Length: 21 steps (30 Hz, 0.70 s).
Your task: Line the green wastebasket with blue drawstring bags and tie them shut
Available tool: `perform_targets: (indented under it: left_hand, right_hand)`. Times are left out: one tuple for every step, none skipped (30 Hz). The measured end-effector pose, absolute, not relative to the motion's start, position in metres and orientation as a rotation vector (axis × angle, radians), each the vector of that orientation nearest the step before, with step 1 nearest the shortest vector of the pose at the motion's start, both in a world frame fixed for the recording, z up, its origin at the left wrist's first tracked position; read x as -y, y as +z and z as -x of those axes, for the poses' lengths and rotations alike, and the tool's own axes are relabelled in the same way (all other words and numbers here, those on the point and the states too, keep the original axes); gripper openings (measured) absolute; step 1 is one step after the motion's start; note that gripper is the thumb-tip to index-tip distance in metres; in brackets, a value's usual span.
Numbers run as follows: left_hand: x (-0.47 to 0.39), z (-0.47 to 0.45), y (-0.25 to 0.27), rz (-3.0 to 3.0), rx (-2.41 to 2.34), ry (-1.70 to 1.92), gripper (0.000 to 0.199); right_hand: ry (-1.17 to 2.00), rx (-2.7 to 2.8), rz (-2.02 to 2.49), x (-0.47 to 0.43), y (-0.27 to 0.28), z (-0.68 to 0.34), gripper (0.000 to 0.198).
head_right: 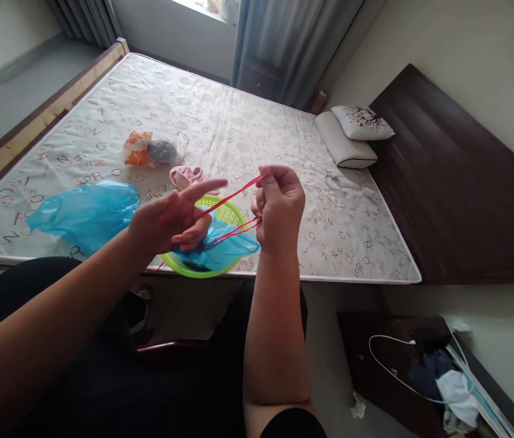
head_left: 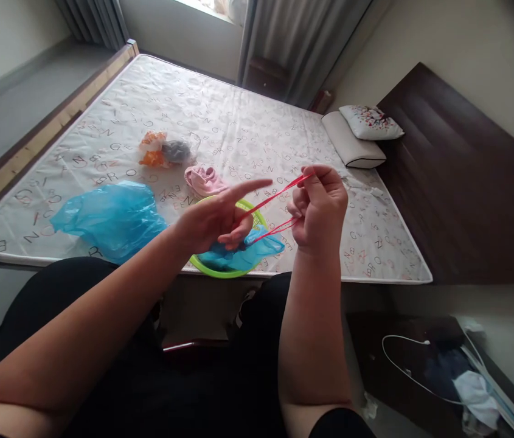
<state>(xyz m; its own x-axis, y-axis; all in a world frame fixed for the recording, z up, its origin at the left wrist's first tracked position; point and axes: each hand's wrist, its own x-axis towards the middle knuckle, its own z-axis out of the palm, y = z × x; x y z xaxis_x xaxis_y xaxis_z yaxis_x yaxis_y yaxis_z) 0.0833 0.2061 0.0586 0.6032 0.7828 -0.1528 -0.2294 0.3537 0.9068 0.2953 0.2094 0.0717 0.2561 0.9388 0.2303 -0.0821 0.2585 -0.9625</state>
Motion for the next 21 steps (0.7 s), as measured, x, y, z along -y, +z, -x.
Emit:
perform_targets:
  left_hand:
    - [-0.206,-0.082,0.059,-1.019,-0.610,0.709,0.057]
    - [-0.206,-0.081,0.059,-1.052,-0.566,0.679,0.057]
    - [-0.207,-0.081,0.059,-1.103,-0.537,0.626,0.053]
    - [-0.207,-0.083,0.058,-1.169,-0.538,0.568,0.047]
    - [-0.208,-0.085,0.056,-1.240,-0.576,0.529,0.040]
    - [-0.208,-0.088,0.054,-1.305,-0.646,0.526,0.034]
    - [-0.209,-0.091,0.052,-1.351,-0.732,0.568,0.030]
    - [-0.209,-0.094,0.050,-1.373,-0.808,0.645,0.030]
    - [-0.209,-0.097,0.047,-1.378,-0.864,0.728,0.031]
    - [-0.209,-0.099,0.045,-1.377,-0.899,0.792,0.033]
    - [-0.209,-0.100,0.043,-1.382,-0.916,0.817,0.034]
    - [-0.208,-0.102,0.042,-1.403,-0.920,0.804,0.034]
    - [-0.208,-0.103,0.040,-1.440,-0.911,0.767,0.035]
    - [-0.207,-0.104,0.039,-1.489,-0.896,0.723,0.036]
    - [-0.206,-0.105,0.038,-1.545,-0.877,0.677,0.036]
    - [-0.205,-0.107,0.037,-1.604,-0.856,0.631,0.034]
    - [-0.205,-0.108,0.035,-1.662,-0.838,0.587,0.031]
    - [-0.204,-0.108,0.034,-1.713,-0.826,0.549,0.028]
    - [-0.204,-0.108,0.033,-1.750,-0.811,0.521,0.027]
    - [-0.205,-0.107,0.033,-1.766,-0.791,0.501,0.027]
    - [-0.205,-0.105,0.032,-1.754,-0.768,0.492,0.028]
  right_hand:
    - [0.919,1.013,1.043,-0.212,0.069,-0.299,0.026]
    - [0.932,0.995,1.041,-0.213,0.067,-0.302,0.027]
    - [0.940,0.995,1.044,-0.214,0.066,-0.305,0.028]
    - [0.947,1.009,1.051,-0.214,0.065,-0.307,0.028]
    - [0.951,1.033,1.060,-0.214,0.065,-0.308,0.028]
    - [0.952,1.065,1.068,-0.213,0.066,-0.309,0.029]
    - [0.946,1.098,1.076,-0.212,0.067,-0.309,0.030]
    - [0.931,1.128,1.079,-0.210,0.068,-0.309,0.032]
    - [0.910,1.149,1.079,-0.209,0.070,-0.309,0.033]
    - [0.887,1.162,1.075,-0.207,0.072,-0.307,0.034]
    - [0.870,1.168,1.069,-0.205,0.073,-0.305,0.034]
    - [0.863,1.173,1.061,-0.203,0.074,-0.302,0.034]
    - [0.869,1.182,1.053,-0.201,0.075,-0.298,0.033]
    - [0.885,1.200,1.046,-0.199,0.076,-0.293,0.033]
    - [0.907,1.225,1.044,-0.197,0.076,-0.288,0.034]
    - [0.927,1.255,1.046,-0.195,0.076,-0.283,0.035]
    - [0.940,1.282,1.053,-0.193,0.076,-0.278,0.036]
    - [0.944,1.302,1.064,-0.192,0.076,-0.274,0.037]
    - [0.936,1.308,1.077,-0.192,0.076,-0.273,0.036]
    - [0.915,1.298,1.090,-0.193,0.074,-0.273,0.035]
    - [0.881,1.274,1.106,-0.195,0.073,-0.275,0.034]
